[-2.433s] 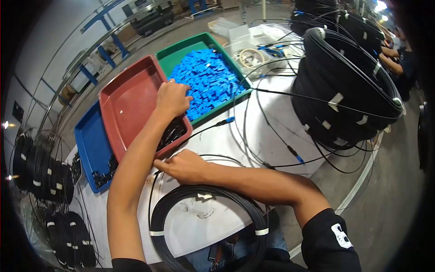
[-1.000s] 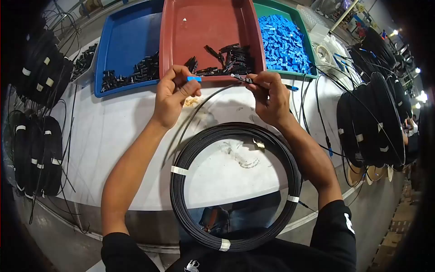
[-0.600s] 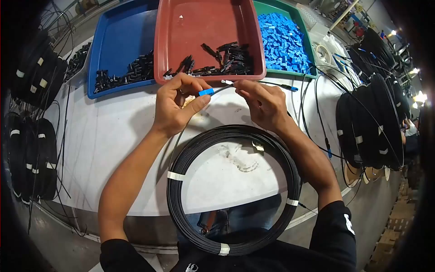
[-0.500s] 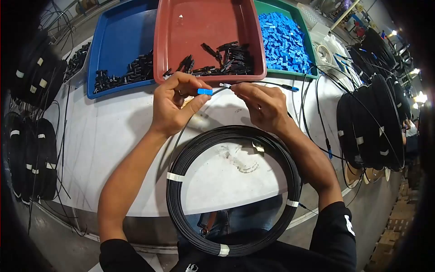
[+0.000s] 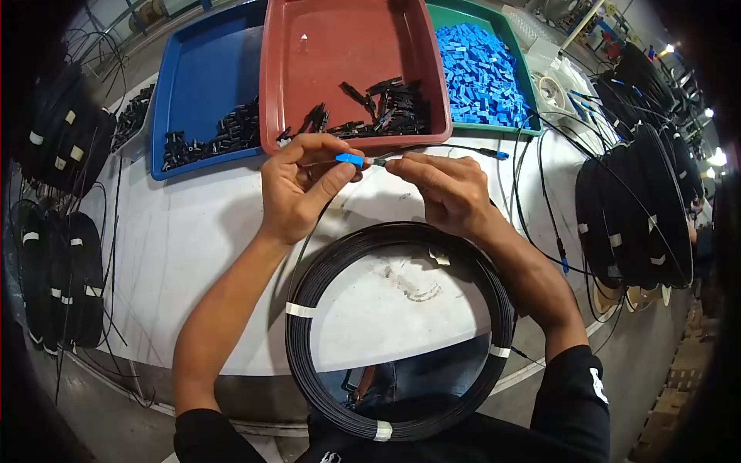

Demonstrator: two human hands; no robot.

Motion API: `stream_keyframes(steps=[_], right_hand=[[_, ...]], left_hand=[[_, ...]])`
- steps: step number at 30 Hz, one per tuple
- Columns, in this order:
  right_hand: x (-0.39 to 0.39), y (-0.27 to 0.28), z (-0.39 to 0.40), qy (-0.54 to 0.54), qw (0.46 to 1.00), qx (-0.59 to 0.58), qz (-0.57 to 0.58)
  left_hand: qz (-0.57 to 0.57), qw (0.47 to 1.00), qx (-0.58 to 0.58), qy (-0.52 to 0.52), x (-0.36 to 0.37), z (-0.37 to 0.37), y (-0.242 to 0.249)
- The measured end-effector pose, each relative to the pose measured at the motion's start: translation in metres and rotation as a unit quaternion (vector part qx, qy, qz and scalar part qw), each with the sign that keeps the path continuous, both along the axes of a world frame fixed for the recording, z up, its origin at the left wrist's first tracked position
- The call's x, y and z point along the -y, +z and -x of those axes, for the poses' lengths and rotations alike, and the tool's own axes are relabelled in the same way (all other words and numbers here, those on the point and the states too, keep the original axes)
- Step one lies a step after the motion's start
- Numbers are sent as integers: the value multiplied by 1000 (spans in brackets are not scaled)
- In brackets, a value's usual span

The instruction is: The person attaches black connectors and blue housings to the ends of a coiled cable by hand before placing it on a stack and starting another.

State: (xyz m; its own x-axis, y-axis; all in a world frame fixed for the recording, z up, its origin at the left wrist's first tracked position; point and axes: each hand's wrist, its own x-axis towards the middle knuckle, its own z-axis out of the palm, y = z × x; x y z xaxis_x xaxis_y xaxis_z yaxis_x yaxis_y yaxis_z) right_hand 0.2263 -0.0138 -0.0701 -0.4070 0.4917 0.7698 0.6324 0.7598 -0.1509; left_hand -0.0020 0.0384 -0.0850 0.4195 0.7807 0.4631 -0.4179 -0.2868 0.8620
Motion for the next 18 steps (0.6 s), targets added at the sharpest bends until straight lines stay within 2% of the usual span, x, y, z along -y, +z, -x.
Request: stream_keyframes(steps=[2, 9, 11, 14, 18], right_hand=[[-1, 0, 1, 14, 1000, -16, -8], [1, 4, 0, 20, 999, 18, 30], [3, 4, 0, 5, 997, 33, 66], [0, 3, 0, 9, 999, 11, 35], [-1, 0, -4, 8, 999, 7, 47]], left_hand=[[-46, 997, -50, 24, 1, 1, 0], [-90, 993, -69, 26, 2, 1, -2], [-58, 996, -63, 21, 4, -1, -1], [-80, 994, -50, 48, 1, -1, -2], [-110, 990, -60, 66, -3, 3, -2]])
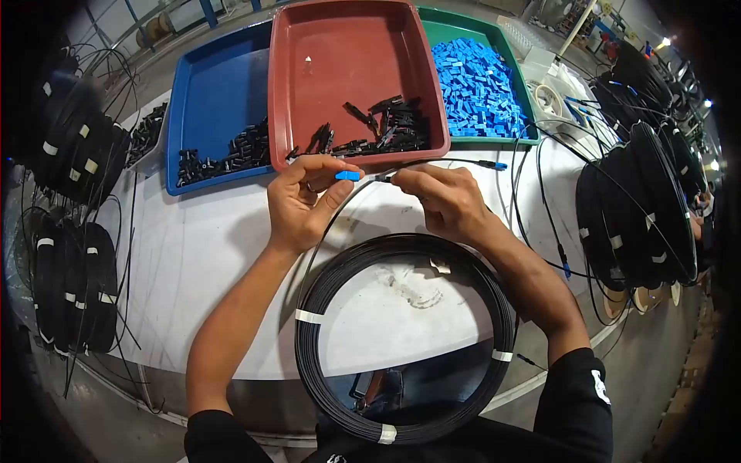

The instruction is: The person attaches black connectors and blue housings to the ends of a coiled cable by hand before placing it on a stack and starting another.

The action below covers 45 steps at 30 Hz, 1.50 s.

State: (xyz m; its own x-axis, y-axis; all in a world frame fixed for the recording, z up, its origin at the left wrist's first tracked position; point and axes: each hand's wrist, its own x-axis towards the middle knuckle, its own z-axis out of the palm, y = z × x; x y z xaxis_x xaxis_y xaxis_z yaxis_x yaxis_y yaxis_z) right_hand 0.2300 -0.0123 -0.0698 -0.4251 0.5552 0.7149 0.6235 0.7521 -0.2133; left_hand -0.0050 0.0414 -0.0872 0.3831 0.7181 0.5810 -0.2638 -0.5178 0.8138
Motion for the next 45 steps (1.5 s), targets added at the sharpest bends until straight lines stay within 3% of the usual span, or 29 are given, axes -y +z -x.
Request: stream_keyframes(steps=[2, 9, 19, 25, 27, 31, 33, 40, 45], right_hand=[[2, -1, 2, 5, 998, -52, 32], [3, -5, 2, -26, 999, -38, 23], [9, -5, 5, 6, 998, -16, 57], [8, -5, 4, 0, 999, 32, 39], [10, -4, 5, 5, 999, 29, 37], [13, -2, 10, 31, 998, 24, 48], [13, -3, 12, 45, 998, 7, 43], [19, 2, 12, 74, 994, 18, 83], [27, 17, 15, 104, 993, 16, 56]], left_hand=[[21, 1000, 14, -4, 1, 0, -1], [33, 999, 11, -9, 5, -3, -4], [-112, 984, -128, 47, 16, -9, 7], [-194, 947, -227, 122, 15, -6, 16], [-244, 907, -328, 98, 15, -2, 24], [-310, 850, -405, 133, 17, 1, 45], [-389, 767, -504, 78, 11, 2, 49], [-373, 807, -457, -8, 11, 3, 42], [-391, 799, -451, -68, 17, 1, 40]])
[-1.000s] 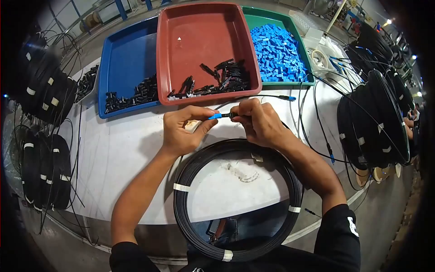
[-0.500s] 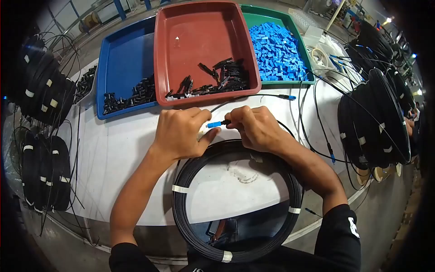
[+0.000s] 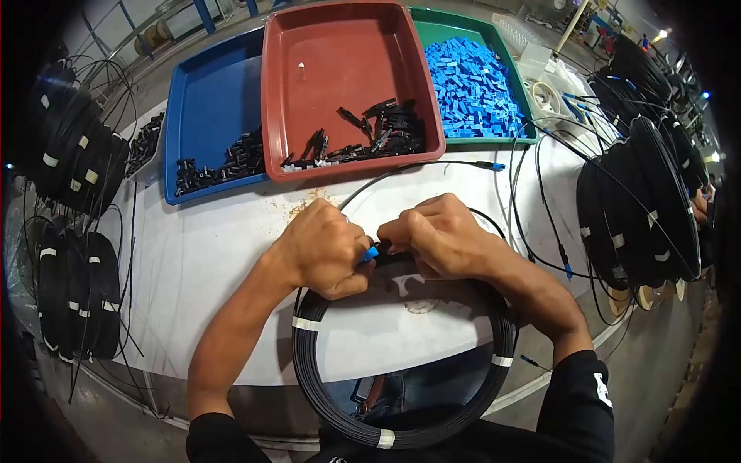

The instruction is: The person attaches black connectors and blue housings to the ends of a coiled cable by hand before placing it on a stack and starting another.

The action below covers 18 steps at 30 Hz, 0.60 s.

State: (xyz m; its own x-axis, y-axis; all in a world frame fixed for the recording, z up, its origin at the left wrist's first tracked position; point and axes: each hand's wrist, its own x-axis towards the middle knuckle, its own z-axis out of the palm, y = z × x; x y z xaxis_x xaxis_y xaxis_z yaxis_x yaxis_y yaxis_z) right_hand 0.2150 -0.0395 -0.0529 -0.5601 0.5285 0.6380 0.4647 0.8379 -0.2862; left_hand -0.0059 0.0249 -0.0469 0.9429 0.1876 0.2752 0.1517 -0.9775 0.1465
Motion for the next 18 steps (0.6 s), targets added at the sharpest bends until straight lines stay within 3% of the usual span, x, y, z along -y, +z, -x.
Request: stream_keyframes(steps=[5, 18], right_hand=[[6, 13, 1, 24, 998, 18, 47], [7, 5, 8, -12, 1000, 13, -7]], left_hand=[[33, 997, -2, -66, -1, -1, -10], [36, 997, 24, -64, -6, 0, -11]])
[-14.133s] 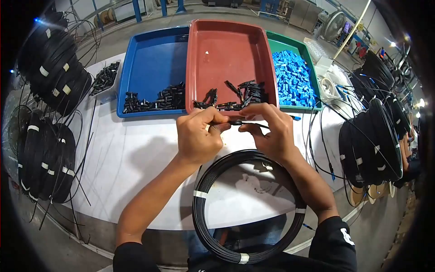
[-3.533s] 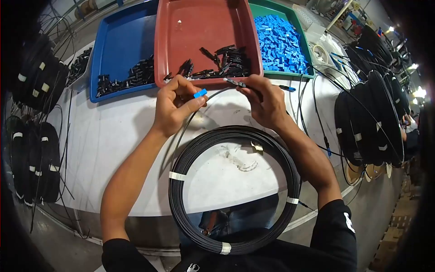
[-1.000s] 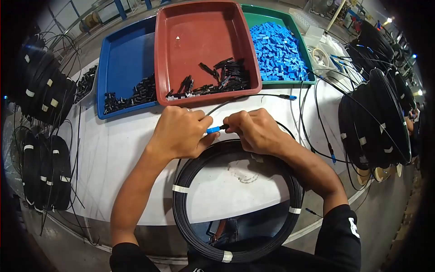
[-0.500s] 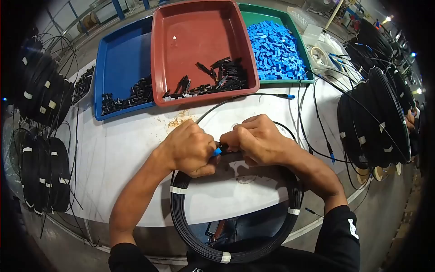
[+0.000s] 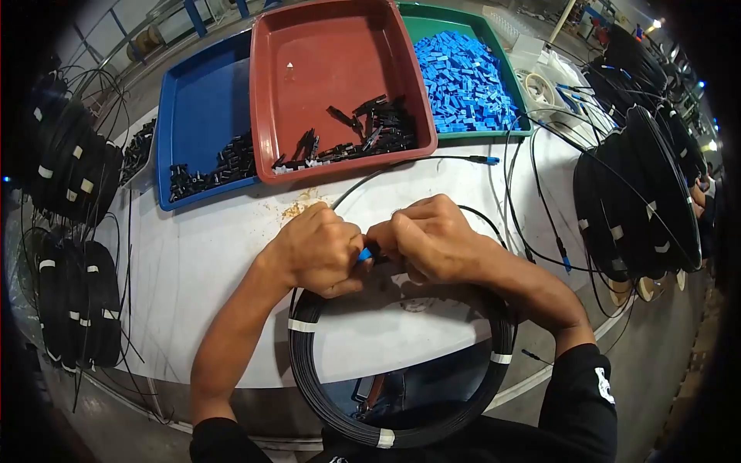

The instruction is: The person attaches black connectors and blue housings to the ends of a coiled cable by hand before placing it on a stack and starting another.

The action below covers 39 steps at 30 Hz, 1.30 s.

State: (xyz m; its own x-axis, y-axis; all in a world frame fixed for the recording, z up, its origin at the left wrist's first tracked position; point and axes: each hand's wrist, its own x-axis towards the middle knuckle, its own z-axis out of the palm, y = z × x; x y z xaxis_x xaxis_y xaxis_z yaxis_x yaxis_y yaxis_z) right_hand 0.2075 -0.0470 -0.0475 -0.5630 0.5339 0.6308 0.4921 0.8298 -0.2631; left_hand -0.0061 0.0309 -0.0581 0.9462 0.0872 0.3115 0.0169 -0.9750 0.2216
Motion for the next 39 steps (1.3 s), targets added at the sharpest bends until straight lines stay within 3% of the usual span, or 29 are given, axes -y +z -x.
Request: stream_keyframes(steps=[6, 10, 12, 13, 14, 16, 17, 18, 20, 21, 22, 26, 29, 30, 31, 33, 34, 38, 39], right_hand=[[-2, -2, 1, 15, 999, 2, -37], [-3, 7, -4, 14, 998, 48, 47], [-9, 2, -5, -17, 989, 19, 146], [-9, 13, -8, -19, 959, 35, 280], [-13, 13, -10, -18, 961, 41, 274], [-24, -3, -11, 28, 977, -21, 209], [-29, -9, -14, 29, 956, -34, 288], [-33, -14, -17, 28, 958, -33, 283], [-37, -23, -22, 42, 960, -65, 268], [-37, -23, -24, 49, 936, -85, 338], [-35, -23, -25, 48, 937, -83, 336], [-23, -23, -39, 20, 966, -72, 247], [20, 1, -53, -152, 955, -114, 227], [47, 13, -57, -248, 936, -99, 229], [68, 10, -67, -295, 940, -53, 162], [130, 19, -67, -414, 884, -12, 218], [159, 19, -61, -450, 847, -56, 278], [235, -41, -24, -490, 833, -121, 226], [235, -47, -9, -471, 824, -202, 240]], left_hand=[[2, 1000, 22, 15, 4, -5, -2], [2, 1000, -1, 19, -3, -5, 9], [0, 993, 13, 113, -7, -4, 12], [-4, 991, 23, 130, -12, 3, 17], [46, 982, -13, 183, -15, 11, 19], [90, 965, 97, 229, -12, 20, 20], [132, 952, 82, 262, -8, 22, 9], [175, 937, 69, 294, -2, 26, -1], [153, 934, 8, 322, 20, 18, 4], [206, 919, 12, 337, 24, 15, 5], [259, 900, 15, 349, 28, 12, 5], [157, 908, -15, 388, 49, 2, 6], [124, 913, -49, 384, 53, -4, 2], [125, 905, -19, 406, 57, -3, 0], [127, 895, 12, 426, 61, -2, 0], [124, 898, 18, 422, 78, 11, 2], [123, 897, 23, 425, 88, 20, 1], [195, 883, 36, 426, 110, 53, -17], [282, 877, 69, 382, 108, 58, -21]])
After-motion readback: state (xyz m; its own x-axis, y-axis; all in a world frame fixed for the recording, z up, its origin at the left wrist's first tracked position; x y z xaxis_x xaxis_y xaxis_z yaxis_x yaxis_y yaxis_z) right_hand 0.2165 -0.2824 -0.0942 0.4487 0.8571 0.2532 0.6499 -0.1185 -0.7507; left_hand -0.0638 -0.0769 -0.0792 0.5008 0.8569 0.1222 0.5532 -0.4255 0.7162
